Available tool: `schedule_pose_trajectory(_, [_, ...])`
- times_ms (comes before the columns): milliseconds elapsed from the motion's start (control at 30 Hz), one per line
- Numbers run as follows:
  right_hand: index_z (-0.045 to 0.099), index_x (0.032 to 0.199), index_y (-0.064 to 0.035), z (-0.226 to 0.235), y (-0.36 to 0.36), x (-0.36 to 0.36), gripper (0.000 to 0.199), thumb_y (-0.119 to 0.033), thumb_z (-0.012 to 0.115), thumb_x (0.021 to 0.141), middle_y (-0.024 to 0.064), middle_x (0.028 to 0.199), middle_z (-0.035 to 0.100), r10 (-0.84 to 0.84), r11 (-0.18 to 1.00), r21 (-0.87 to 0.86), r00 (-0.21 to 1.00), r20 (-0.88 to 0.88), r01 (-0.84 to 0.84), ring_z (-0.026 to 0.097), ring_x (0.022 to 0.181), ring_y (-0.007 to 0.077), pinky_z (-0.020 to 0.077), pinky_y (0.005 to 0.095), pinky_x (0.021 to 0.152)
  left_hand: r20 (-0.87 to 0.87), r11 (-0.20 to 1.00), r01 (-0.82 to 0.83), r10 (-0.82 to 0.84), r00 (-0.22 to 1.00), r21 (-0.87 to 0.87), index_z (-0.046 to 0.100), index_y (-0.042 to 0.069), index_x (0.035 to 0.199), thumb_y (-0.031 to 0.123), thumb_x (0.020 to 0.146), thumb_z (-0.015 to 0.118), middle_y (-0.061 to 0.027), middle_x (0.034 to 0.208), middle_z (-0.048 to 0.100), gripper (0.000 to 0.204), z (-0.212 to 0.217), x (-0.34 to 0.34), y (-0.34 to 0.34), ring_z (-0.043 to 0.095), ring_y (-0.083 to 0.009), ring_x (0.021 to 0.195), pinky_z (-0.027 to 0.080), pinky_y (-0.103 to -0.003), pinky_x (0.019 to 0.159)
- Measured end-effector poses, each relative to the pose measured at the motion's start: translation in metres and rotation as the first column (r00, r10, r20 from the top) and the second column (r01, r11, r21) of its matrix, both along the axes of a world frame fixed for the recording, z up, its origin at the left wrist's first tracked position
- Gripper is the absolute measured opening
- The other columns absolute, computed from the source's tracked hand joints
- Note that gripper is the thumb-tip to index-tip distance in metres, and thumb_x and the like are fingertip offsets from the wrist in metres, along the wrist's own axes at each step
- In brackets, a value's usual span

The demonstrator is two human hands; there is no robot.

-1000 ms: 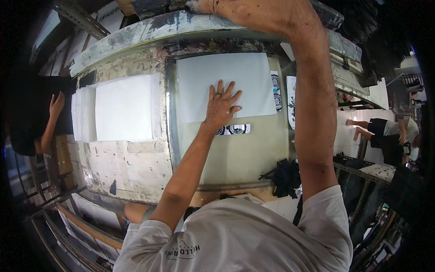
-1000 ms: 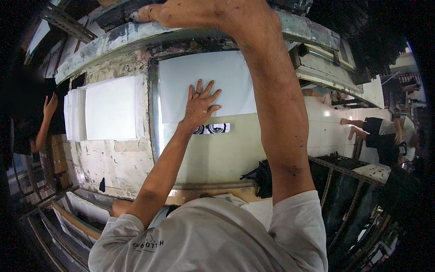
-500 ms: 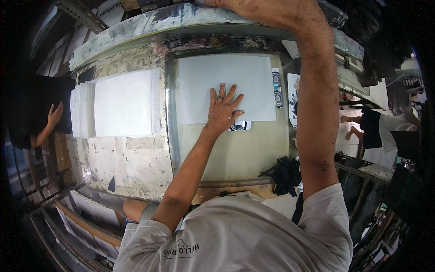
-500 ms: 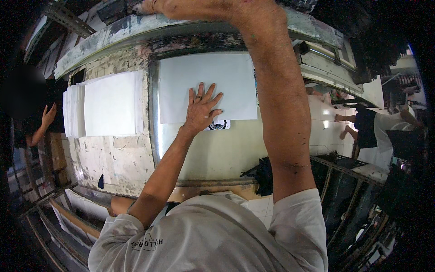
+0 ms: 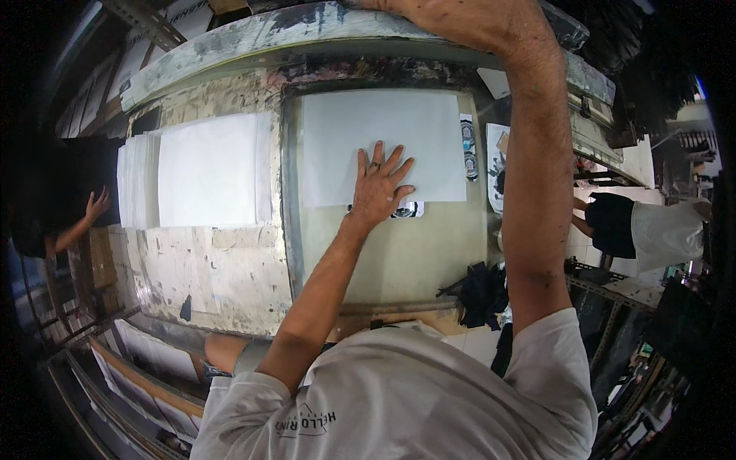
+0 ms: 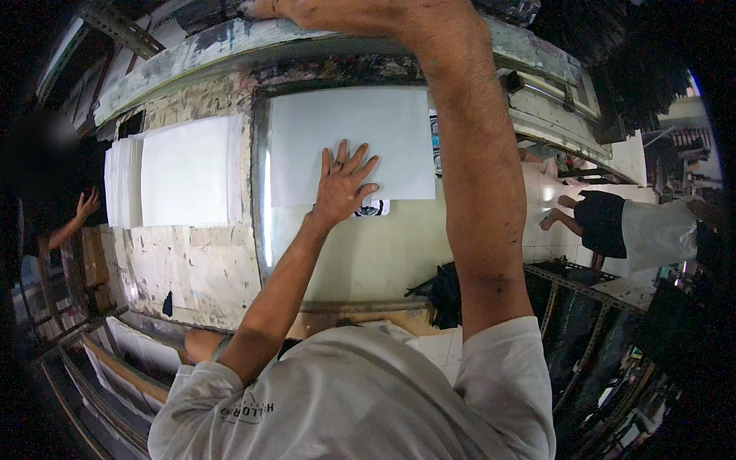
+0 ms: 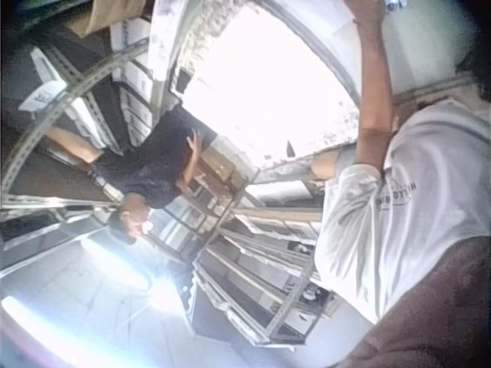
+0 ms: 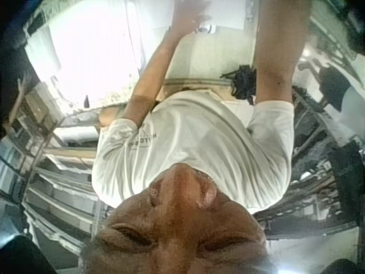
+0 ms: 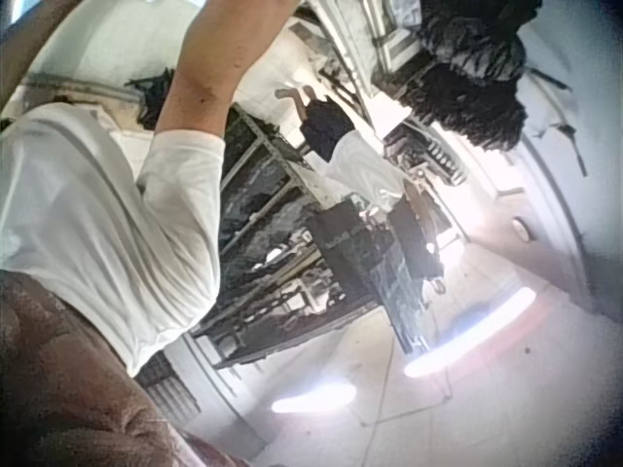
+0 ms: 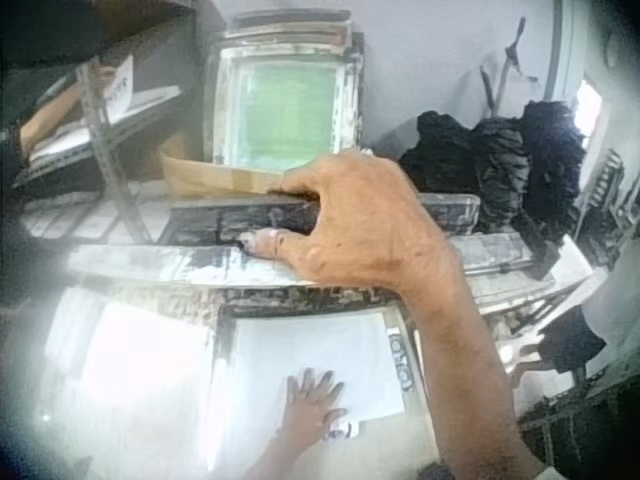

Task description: The person performs screen printing by aligning paper on a table, applying ink through a screen using a squeegee, and stacking the printed results.

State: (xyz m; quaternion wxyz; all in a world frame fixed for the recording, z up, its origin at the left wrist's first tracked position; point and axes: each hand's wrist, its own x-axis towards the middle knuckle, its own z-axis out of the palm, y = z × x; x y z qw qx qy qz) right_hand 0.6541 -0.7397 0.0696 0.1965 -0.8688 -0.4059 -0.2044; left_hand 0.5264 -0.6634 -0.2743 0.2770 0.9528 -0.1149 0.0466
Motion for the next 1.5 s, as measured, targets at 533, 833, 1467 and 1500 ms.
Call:
schedule_pose_trajectory(533, [0.069,0.122,-0.0199,-0.129,-0.047,-0.110,0.044,-0.025,0.072,0.078,0.0079,0.087,0.063,0.055,0.997,0.063,0.988,-0.144,-0.046,0.058,0.071,0.0251,0.0461,0.0387,0.067,-0.168,0.046,-0.271,0.682,0.711,-0.961,0.054,-0.004,0.121,-0.011,0.062,0.075,-0.0105,0.110,0.064,0.063,0.083,-0.131,0.149,0.062,-0.0201,0.100,0.052,-0.034,0.089])
schedule_pose_trajectory(833, [0.058,0.137,-0.0210,-0.241,-0.043,-0.125,0.057,-0.015,0.072,0.083,0.0214,0.119,0.063,-0.042,0.974,-0.207,0.820,-0.570,-0.095,0.059,0.110,0.0355,0.0405,0.0468,0.096,-0.123,0.366,-0.647,0.804,0.582,-0.669,0.053,-0.005,0.131,0.004,0.049,0.091,-0.0114,0.144,0.040,0.091,0.007,-0.180,0.136,0.046,-0.0257,0.128,0.042,-0.038,0.108])
schedule_pose_trajectory(1467, [0.052,0.141,-0.0215,-0.311,0.032,0.117,0.079,-0.017,0.080,0.067,0.0153,0.126,0.056,-0.050,0.984,-0.176,0.986,-0.161,0.021,0.051,0.114,0.0317,0.0318,0.0465,0.096,0.070,0.531,-0.731,0.826,0.559,-0.428,0.057,0.006,0.132,0.050,0.050,0.091,-0.0209,0.150,0.032,0.099,-0.005,-0.188,0.142,0.039,-0.0404,0.131,0.040,-0.052,0.105])
schedule_pose_trajectory(1500, [0.052,0.141,-0.0229,-0.309,0.030,0.125,0.078,-0.018,0.080,0.069,0.0166,0.129,0.056,-0.049,0.982,-0.190,0.981,-0.187,0.012,0.052,0.114,0.0324,0.0325,0.0468,0.096,0.063,0.531,-0.727,0.824,0.564,-0.436,0.057,0.006,0.132,0.049,0.051,0.091,-0.0208,0.150,0.032,0.099,-0.004,-0.187,0.142,0.039,-0.0404,0.130,0.040,-0.051,0.105])
